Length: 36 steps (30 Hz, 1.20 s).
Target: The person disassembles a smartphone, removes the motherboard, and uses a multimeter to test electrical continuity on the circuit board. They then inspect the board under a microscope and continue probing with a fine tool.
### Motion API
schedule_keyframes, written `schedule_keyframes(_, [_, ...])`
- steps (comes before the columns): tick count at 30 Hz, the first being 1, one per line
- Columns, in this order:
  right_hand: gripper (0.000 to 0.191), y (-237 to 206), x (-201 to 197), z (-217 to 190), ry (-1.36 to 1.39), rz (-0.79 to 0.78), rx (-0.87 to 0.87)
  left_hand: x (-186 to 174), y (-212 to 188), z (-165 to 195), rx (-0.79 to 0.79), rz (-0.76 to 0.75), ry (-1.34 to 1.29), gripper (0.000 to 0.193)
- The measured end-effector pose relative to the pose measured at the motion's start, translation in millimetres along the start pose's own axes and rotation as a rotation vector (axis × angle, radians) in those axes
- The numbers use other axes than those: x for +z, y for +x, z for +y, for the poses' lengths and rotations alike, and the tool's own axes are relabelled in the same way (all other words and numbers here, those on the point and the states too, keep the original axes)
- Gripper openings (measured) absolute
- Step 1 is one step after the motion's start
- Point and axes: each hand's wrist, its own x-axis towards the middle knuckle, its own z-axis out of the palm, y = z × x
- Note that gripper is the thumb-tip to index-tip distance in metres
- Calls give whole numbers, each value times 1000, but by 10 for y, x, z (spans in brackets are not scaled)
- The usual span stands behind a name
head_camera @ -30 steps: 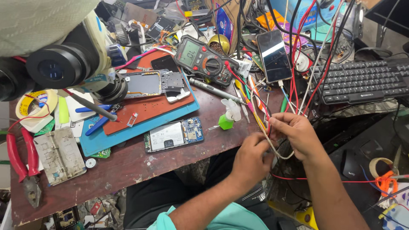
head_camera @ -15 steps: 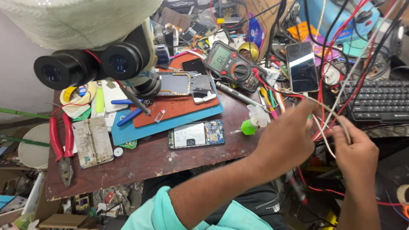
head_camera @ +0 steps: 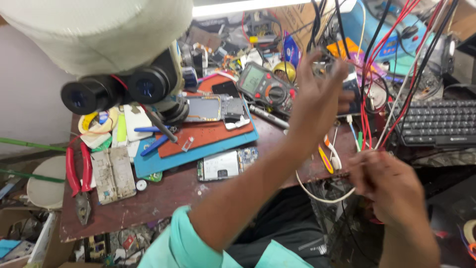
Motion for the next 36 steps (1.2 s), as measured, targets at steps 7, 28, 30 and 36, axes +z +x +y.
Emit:
schedule_keyframes(7, [32,449,2,-837,745,-256,-47,-59,-1387,-825,-26,-596,244,37])
schedule_keyframes(28, [34,-260,1659,647,-47,-780,-240,-886,-1435,1454,-176,-148,-370,35])
schedule_keyframes(30, [34,-265,1737,895,-25,-684,-39,-795,-1378,1577,-176,-127,-425,34])
schedule_keyframes(36, [38,-414,1444,1086,-68,-951,-1,-661,-1510,1485,-279,-439,-406,36])
